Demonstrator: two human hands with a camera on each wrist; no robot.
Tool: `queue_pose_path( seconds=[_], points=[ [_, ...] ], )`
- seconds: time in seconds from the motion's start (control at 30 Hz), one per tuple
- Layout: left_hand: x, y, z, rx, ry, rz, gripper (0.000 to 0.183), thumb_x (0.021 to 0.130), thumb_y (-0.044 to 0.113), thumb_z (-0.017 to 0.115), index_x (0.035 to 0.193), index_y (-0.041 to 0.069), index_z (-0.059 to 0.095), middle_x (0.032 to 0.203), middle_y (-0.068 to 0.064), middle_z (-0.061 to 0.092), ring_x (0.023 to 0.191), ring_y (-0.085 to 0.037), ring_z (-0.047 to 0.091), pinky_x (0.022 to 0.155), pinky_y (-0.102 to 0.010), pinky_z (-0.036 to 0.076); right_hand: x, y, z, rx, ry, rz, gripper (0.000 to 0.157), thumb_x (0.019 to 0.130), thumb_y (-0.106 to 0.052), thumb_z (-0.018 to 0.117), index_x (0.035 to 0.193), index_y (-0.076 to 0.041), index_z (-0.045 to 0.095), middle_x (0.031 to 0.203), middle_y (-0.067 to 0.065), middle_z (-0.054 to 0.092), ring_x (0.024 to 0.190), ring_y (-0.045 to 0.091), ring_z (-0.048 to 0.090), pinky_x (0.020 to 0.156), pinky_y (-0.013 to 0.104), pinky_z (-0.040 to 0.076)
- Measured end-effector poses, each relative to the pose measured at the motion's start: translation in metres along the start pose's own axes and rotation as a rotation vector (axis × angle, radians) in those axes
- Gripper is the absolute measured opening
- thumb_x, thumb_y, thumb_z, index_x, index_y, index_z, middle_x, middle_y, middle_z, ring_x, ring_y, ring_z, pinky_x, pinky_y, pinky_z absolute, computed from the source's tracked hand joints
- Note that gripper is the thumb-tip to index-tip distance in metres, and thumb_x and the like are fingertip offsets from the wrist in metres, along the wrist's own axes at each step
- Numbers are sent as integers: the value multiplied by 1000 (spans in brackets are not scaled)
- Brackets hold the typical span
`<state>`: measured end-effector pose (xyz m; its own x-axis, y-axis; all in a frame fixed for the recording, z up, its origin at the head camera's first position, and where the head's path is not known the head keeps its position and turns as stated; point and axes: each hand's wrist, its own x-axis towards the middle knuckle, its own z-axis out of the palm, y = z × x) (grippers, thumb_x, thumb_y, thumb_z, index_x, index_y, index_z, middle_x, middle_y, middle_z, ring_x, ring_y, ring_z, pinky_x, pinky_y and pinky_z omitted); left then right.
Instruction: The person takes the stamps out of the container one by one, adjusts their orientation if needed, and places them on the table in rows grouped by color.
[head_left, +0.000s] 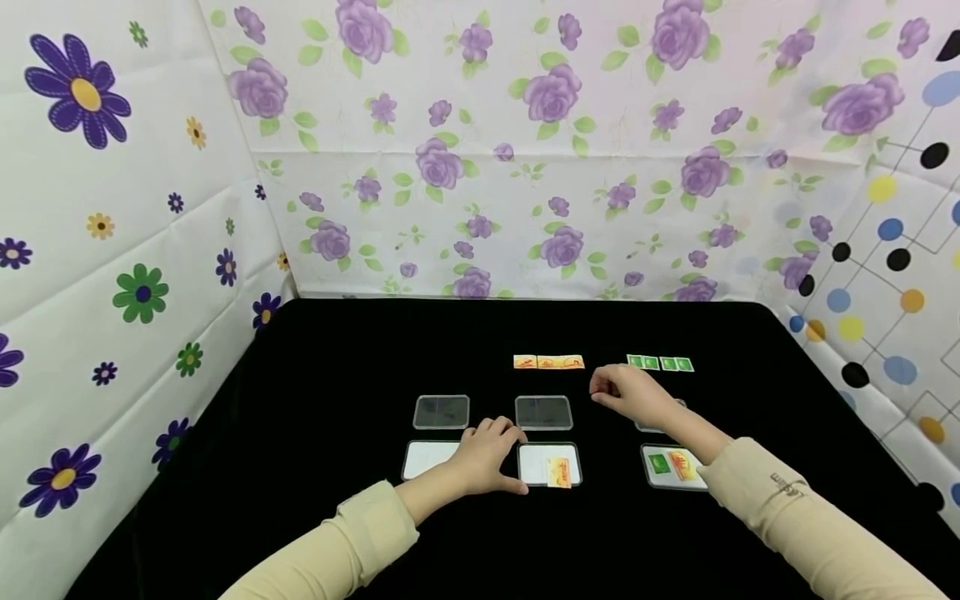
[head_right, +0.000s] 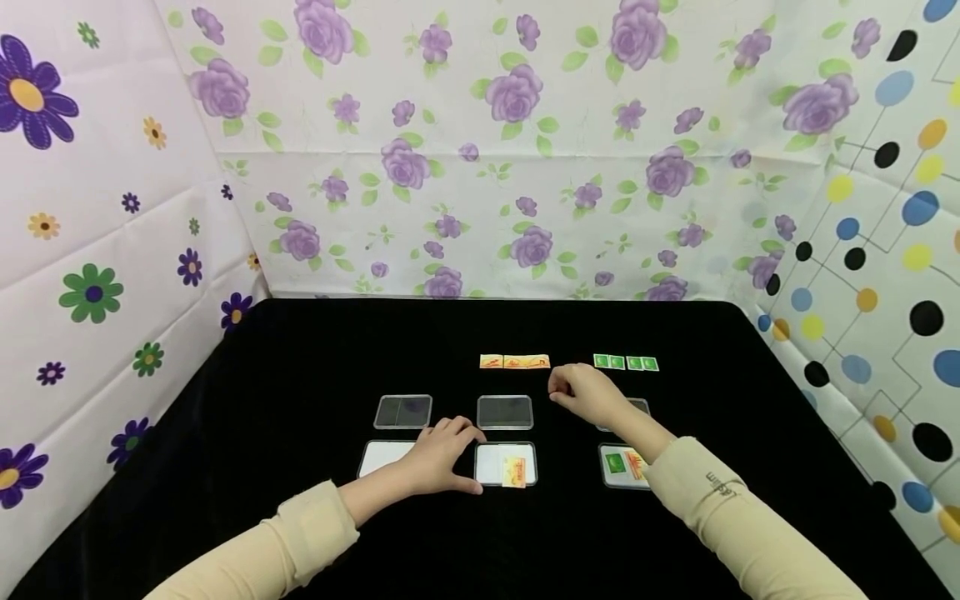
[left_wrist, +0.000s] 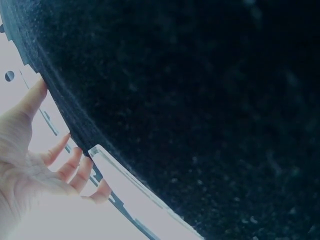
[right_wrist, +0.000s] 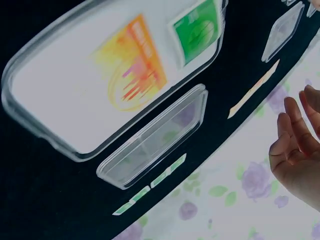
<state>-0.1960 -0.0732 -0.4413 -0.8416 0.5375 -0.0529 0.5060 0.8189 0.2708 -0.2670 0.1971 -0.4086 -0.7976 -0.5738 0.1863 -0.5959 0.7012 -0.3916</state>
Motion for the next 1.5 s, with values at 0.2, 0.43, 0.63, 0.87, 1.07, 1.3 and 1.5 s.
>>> queue_pose_path(
  seconds=[0.2, 0.43, 0.63, 0.87, 1.07, 1.3, 1.5],
  points=[
    [0, 0, 0, 5, 4, 5, 68, 71, 49, 77, 125, 16, 54, 129, -4, 50, 117, -24, 47, 92, -50, 43, 0, -13, 7, 27, -23, -48, 8, 85, -9, 68, 82, -14, 63, 70, -7, 56, 59, 0, 42, 55, 21, 40],
    [-1, 0, -1, -16, -4, 5, 66, 71, 49, 77, 124, 16, 54, 127, -4, 50, 115, -23, 48, 91, -50, 43, -5, -27, 18, 48, -91, -118, 4, 87, -11, 67, 84, -12, 63, 68, -8, 54, 57, -3, 40, 53, 18, 38],
    [0, 0, -1, -5, -4, 4, 66, 71, 49, 77, 124, 16, 54, 127, -4, 50, 115, -23, 48, 91, -50, 43, -7, -35, 22, 67, -134, -122, 4, 87, -13, 67, 88, -10, 64, 72, -7, 57, 60, -3, 42, 56, 18, 40],
    [2, 0, -2, -2, -6, 9, 66, 72, 49, 76, 125, 16, 54, 128, -4, 50, 116, -24, 47, 91, -49, 43, -10, -42, 28, 71, -175, -136, 7, 86, -14, 68, 90, -10, 65, 76, -8, 57, 64, -2, 44, 59, 18, 42],
    [1, 0, -2, 1, -10, 9, 67, 72, 49, 76, 125, 16, 53, 128, -4, 50, 116, -24, 47, 91, -49, 43, -13, -51, 32, 68, -229, -142, 11, 84, -18, 70, 91, -11, 65, 78, -7, 56, 67, 7, 48, 61, 19, 42],
    [2, -1, -1, -5, -4, 11, 66, 72, 49, 77, 124, 16, 54, 127, -4, 50, 116, -24, 47, 91, -50, 43, -14, -62, 34, 35, -281, -109, 17, 82, -20, 72, 93, -10, 65, 81, -4, 58, 69, 7, 49, 61, 19, 42],
    [1, -2, 1, -13, -7, 12, 67, 72, 49, 77, 125, 15, 54, 128, -5, 50, 116, -24, 47, 91, -51, 43, -15, -66, 38, -43, -284, -99, 22, 78, -24, 75, 93, -11, 65, 85, -2, 60, 74, 8, 54, 63, 19, 45]
  ],
)
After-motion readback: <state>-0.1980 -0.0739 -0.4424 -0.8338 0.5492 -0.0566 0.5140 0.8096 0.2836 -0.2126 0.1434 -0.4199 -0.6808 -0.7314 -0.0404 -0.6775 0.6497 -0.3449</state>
